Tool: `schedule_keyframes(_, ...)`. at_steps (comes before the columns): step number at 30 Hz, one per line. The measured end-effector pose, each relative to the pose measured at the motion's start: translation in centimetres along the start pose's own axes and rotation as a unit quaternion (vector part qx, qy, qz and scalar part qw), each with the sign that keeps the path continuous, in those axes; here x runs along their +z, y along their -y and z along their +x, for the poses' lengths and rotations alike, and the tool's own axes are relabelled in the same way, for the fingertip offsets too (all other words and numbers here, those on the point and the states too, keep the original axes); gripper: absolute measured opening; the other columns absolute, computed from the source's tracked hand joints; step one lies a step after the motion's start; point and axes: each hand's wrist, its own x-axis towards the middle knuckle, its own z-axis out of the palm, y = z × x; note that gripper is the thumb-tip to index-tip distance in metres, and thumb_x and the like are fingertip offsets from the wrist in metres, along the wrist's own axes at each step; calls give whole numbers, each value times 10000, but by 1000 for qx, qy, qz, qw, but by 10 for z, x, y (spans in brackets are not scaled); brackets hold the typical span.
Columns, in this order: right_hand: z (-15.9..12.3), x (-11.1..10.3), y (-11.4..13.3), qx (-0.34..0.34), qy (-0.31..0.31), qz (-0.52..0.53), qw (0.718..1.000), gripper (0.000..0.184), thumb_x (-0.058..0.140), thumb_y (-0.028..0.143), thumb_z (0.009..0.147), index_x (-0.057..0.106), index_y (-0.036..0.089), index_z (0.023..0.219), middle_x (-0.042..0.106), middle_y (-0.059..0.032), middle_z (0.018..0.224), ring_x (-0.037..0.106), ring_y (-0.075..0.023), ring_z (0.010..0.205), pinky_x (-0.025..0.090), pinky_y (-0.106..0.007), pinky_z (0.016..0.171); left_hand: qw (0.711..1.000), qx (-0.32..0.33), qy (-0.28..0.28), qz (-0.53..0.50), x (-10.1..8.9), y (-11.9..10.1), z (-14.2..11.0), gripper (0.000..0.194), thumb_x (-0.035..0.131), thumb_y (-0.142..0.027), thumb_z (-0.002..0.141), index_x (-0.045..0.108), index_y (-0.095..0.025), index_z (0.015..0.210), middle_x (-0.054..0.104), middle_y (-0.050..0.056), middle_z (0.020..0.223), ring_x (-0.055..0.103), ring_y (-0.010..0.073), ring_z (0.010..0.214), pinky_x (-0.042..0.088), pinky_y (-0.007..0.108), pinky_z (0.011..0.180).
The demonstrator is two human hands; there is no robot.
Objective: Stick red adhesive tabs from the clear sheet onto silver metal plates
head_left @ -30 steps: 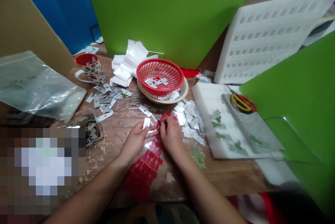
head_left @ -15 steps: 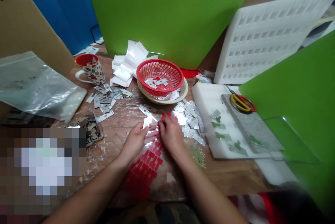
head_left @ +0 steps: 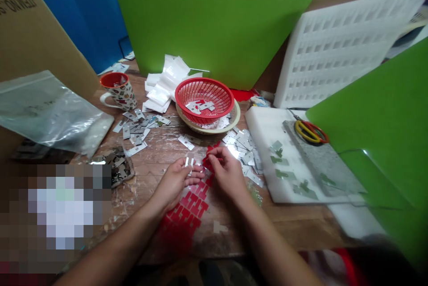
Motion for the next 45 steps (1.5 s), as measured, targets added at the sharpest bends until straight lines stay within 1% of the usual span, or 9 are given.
schedule_keyframes(4, -15, -16, 23, -10, 50, 89, 995, 45, 621, 233, 815, 609, 196, 838, 653, -12, 814, 621, -140, 710, 495, -247, 649, 997, -22, 78, 12, 7, -8, -20, 188, 588, -125, 774, 570, -105, 960, 700, 88, 768, 683, 161, 638, 523, 242, 597)
schedule_keyframes(8, -24, -25, 34, -31, 63, 74, 995, 26, 614, 182, 812, 628, 203, 819, 665, -6, 812, 625, -139, 733, 488, -252, 672, 991, -36, 125, 8, 15, -12, -35, 218, 574, -125, 766, 563, -108, 983, 701, 74, 727, 678, 148, 640, 523, 234, 610)
schedule_keyframes(11, -27, -27, 34, -57, 60, 54, 995, 39, 607, 169, 815, 626, 203, 820, 666, -5, 813, 627, -148, 766, 486, -265, 702, 991, -42, 125, 8, 19, -13, -41, 225, 583, -145, 767, 560, -108, 988, 692, 63, 681, 668, 139, 621, 526, 235, 616)
schedule_keyframes(16, -30, -27, 35, -91, 49, 26, 994, 58, 590, 155, 828, 625, 201, 824, 658, -3, 806, 623, -149, 760, 481, -264, 684, 993, -45, 113, 4, 24, -15, -44, 220, 617, -149, 734, 574, -116, 947, 691, 57, 690, 667, 144, 618, 528, 243, 615)
schedule_keyframes(23, -30, -29, 36, -113, 47, 13, 992, 95, 582, 125, 828, 624, 210, 833, 661, -1, 809, 630, -152, 759, 493, -263, 668, 993, -44, 105, -2, 26, -15, -45, 199, 641, -168, 712, 588, -124, 898, 689, 58, 680, 662, 144, 606, 527, 245, 607)
schedule_keyframes(28, -30, -30, 36, -113, 52, 11, 992, 100, 582, 117, 829, 620, 209, 837, 664, 2, 819, 634, -147, 779, 494, -258, 695, 993, -46, 106, 4, 26, -15, -45, 207, 630, -167, 713, 576, -126, 908, 688, 54, 668, 664, 141, 608, 526, 240, 607)
schedule_keyframes(33, -30, -30, 37, -100, 59, 22, 993, 95, 582, 117, 830, 612, 207, 831, 662, 6, 818, 631, -137, 755, 488, -242, 664, 993, -47, 109, 5, 25, -16, -45, 206, 625, -162, 704, 567, -126, 899, 686, 53, 656, 661, 138, 599, 524, 239, 608)
schedule_keyframes(38, -30, -29, 37, -96, 66, 24, 993, 92, 583, 120, 832, 607, 208, 831, 664, 3, 816, 634, -143, 762, 487, -250, 681, 993, -51, 104, 1, 27, -17, -45, 214, 629, -155, 691, 566, -127, 894, 687, 54, 648, 655, 139, 589, 521, 242, 604)
schedule_keyframes(45, -30, -29, 38, -96, 59, 13, 994, 89, 581, 131, 837, 608, 216, 835, 669, 4, 820, 632, -143, 759, 489, -245, 670, 994, -52, 99, -1, 27, -17, -45, 218, 637, -152, 685, 581, -122, 893, 686, 56, 644, 657, 146, 591, 520, 248, 601)
